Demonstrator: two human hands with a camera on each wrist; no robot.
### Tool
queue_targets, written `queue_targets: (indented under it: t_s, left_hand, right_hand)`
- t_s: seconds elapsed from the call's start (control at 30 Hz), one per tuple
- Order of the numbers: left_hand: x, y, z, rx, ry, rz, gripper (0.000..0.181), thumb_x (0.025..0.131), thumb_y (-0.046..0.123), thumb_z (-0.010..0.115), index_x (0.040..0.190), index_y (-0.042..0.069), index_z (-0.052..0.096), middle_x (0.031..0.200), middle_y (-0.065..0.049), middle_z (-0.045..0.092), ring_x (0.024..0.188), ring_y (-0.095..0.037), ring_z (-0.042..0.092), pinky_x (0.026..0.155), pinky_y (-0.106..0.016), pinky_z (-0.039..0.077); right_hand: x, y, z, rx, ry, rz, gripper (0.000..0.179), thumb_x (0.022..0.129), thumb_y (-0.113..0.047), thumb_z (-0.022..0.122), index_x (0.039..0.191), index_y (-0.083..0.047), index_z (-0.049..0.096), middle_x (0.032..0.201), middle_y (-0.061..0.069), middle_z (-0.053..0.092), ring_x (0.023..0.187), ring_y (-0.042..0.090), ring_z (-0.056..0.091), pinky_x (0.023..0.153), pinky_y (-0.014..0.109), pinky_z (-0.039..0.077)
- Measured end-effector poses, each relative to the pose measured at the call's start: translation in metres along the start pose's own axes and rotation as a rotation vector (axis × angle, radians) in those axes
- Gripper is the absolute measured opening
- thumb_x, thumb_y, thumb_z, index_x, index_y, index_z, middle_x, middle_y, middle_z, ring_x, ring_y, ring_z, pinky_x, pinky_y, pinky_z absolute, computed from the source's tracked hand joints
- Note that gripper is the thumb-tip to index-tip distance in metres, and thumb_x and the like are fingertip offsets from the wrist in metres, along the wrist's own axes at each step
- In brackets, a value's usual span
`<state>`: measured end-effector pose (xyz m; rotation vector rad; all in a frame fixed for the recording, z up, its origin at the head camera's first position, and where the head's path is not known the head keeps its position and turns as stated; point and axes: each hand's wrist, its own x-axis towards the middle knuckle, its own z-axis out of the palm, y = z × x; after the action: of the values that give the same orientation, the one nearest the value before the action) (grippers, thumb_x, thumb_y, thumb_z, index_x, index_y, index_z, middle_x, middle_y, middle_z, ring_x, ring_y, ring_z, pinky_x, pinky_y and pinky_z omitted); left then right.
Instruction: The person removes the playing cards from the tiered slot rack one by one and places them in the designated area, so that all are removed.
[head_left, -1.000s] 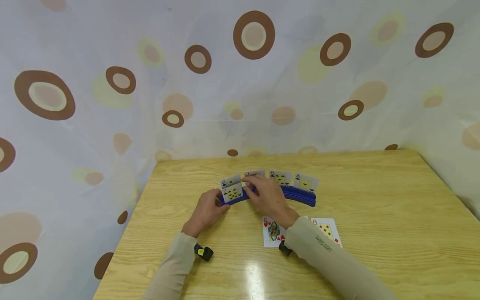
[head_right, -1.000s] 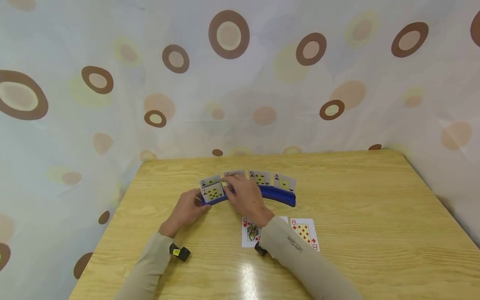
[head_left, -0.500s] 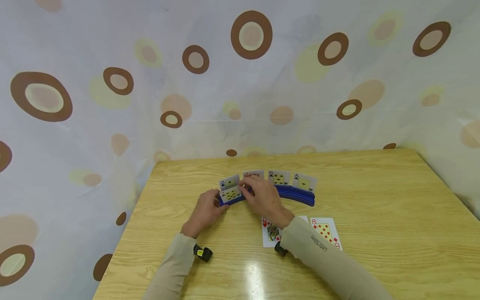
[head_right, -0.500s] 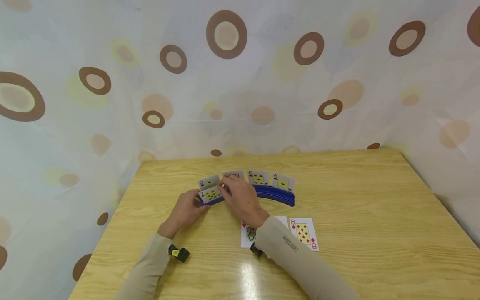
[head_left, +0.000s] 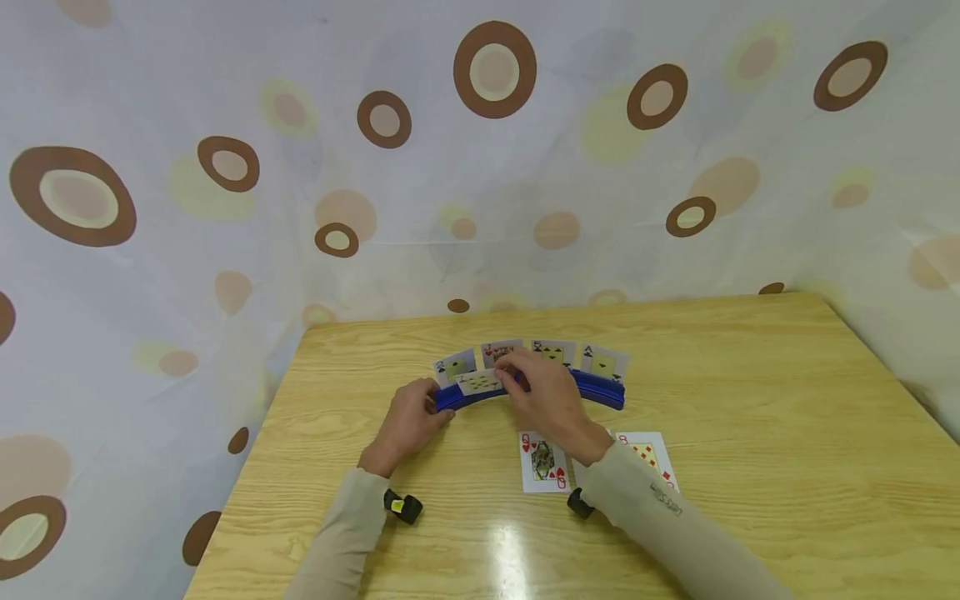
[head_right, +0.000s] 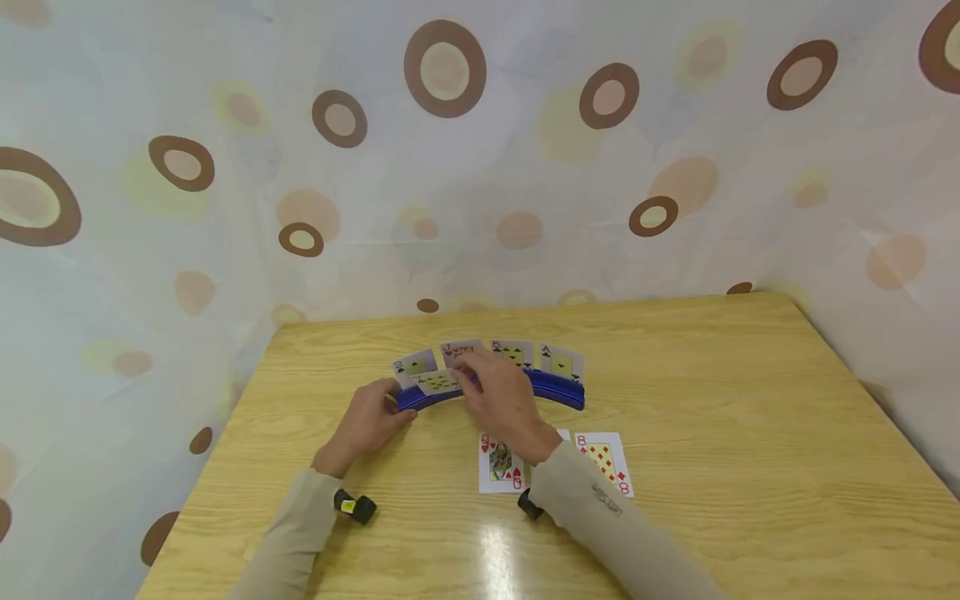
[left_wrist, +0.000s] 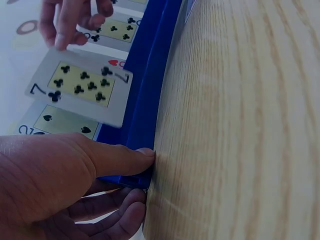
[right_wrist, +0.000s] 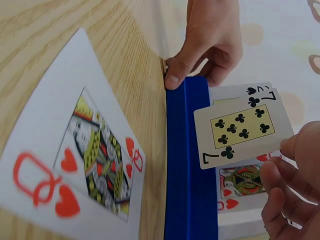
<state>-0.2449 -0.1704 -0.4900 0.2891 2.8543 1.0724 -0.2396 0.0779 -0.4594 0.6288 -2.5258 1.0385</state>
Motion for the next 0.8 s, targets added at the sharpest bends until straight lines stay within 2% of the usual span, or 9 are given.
queue_targets:
  t_s: [0.23, 0.47, 0.8]
  left_hand:
    - [0.000, 0.000, 0.000, 0.011, 0.001, 0.002, 0.027, 0.097, 0.008, 0.083, 0.118, -0.005, 0.070, 0.110, -0.017, 0.075, 0.095, -0.024, 0.074, 0.084, -0.043, 0.064]
    - [0.000, -0.001, 0.000, 0.006, 0.006, -0.005, 0.028, 0.098, 0.009, 0.082, 0.119, -0.004, 0.070, 0.110, -0.017, 0.075, 0.094, -0.024, 0.073, 0.084, -0.042, 0.063]
    - [-0.001, 0.000, -0.001, 0.010, -0.004, -0.008, 0.029, 0.098, 0.010, 0.082, 0.119, -0.004, 0.069, 0.109, -0.016, 0.074, 0.095, -0.024, 0.073, 0.085, -0.044, 0.063]
  right_hand:
    - [-0.012, 0.005, -0.025, -0.023, 0.038, -0.006, 0.008, 0.106, -0.013, 0.073, 0.113, -0.012, 0.077, 0.098, 0.001, 0.075, 0.076, 0.010, 0.066, 0.067, 0.029, 0.054]
    - [-0.027, 0.008, -0.048, -0.010, 0.077, 0.019, 0.009, 0.106, -0.011, 0.072, 0.113, -0.010, 0.076, 0.096, 0.002, 0.074, 0.076, 0.011, 0.065, 0.065, 0.027, 0.053]
    - [-0.049, 0.032, -0.077, 0.029, 0.130, 0.058, 0.008, 0.102, -0.001, 0.072, 0.109, -0.005, 0.075, 0.085, 0.003, 0.073, 0.069, 0.008, 0.061, 0.059, 0.023, 0.051]
